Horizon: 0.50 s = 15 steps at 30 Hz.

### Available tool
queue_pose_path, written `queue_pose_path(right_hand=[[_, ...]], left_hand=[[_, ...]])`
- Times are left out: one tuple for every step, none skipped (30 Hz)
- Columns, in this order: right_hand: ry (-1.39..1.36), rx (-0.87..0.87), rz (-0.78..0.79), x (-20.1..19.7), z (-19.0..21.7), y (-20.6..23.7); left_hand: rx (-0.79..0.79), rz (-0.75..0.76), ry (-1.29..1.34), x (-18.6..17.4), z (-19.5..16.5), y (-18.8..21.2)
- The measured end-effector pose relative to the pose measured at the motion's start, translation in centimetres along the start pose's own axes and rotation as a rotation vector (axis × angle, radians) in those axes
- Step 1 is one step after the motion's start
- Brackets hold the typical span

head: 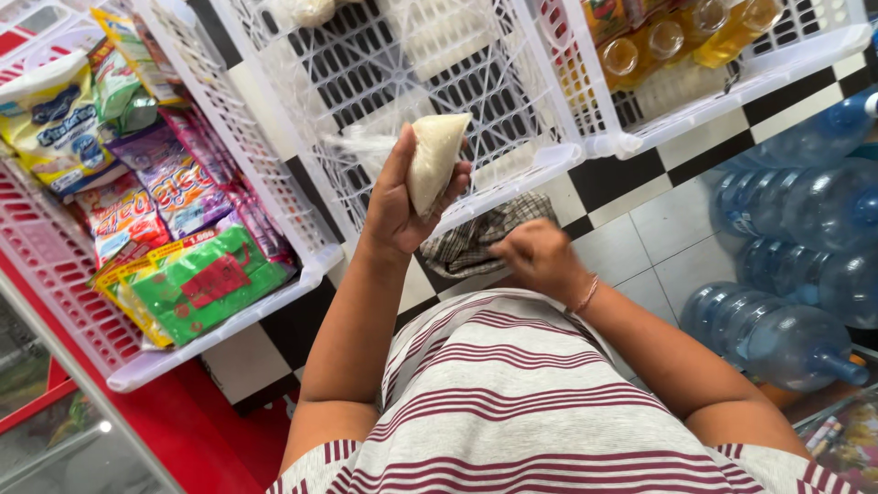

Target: The person wipes the surfaces of various packaged food items and a plastic crate with a cloth, then places them into a white crate. They also wipe the checkered countertop and handle a bag of noodles from a display case.

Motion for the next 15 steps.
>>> queue_pose_path(right_hand=[[0.153, 0.091, 0.034, 0.6, -2.3, 0.5], [0.309, 0.184, 0.066, 1.1, -4.6, 0.9], [0.511, 0.013, -0.048, 0.9, -4.2, 0.6], [0.712, -0.158, -0.166, 1.2, -3.3, 0.4], [0.913, -0.325, -0.285, 1.5, -2.0, 0.6], [0.765, -0.171, -0.146, 2.4, -3.6, 0.2], [0.613, -0.021, -0.015, 3.1, -4.8, 0.1], [0.456, 0.125, 0.112, 3.6, -5.5, 0.2], [0.313, 0.185, 0.147, 3.1, -4.9, 0.1], [0.165, 0.241, 0.183, 2.2, -4.0, 0.0], [0.012, 0.297, 0.221, 1.2, -2.8, -0.2], [-0.061, 0.325, 0.168, -0.9, -1.3, -0.6], [-0.132, 0.352, 0.112, -3.1, 0.3, -1.1], [-0.091, 0.316, 0.033, -5.2, 2.1, -1.8], [-0.049, 0.281, -0.047, -6.8, 3.9, -2.4]], left_hand=[[-0.004, 0.034, 0.014, 0.3, 0.0, 0.5], [-0.028, 0.029, 0.031, 0.4, 0.2, 0.9], [-0.054, 0.029, 0.049, 0.6, 0.5, 1.2], [-0.08, 0.029, 0.066, 1.0, 0.9, 1.5], [-0.097, 0.022, 0.037, 1.3, 1.2, 1.8], [-0.114, 0.017, 0.008, 1.6, 1.3, 2.2], [-0.127, 0.014, -0.02, 1.8, 1.4, 2.5], [-0.08, -0.002, -0.073, 1.8, 1.0, 2.8], [-0.032, -0.02, -0.126, 1.6, 0.4, 3.1], [0.019, -0.041, -0.179, 1.3, -0.3, 3.3], [0.084, -0.051, -0.233, 1.0, -0.9, 3.4], [0.148, -0.06, -0.286, 0.7, -1.5, 3.5], [0.212, -0.066, -0.34, 0.4, -1.8, 3.5], [0.227, -0.071, -0.34, 0.1, -1.6, 3.4], [0.24, -0.076, -0.34, -0.1, -0.9, 3.3]])
Point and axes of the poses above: each hand's wrist, its own y-axis away from the middle knuckle, its own x-axis out of the palm, z = x × y, the point moved 9 cm from there along -y, towards the middle knuckle, and after that the axes turned 10 degrees about -z, right-handed, at the moved point
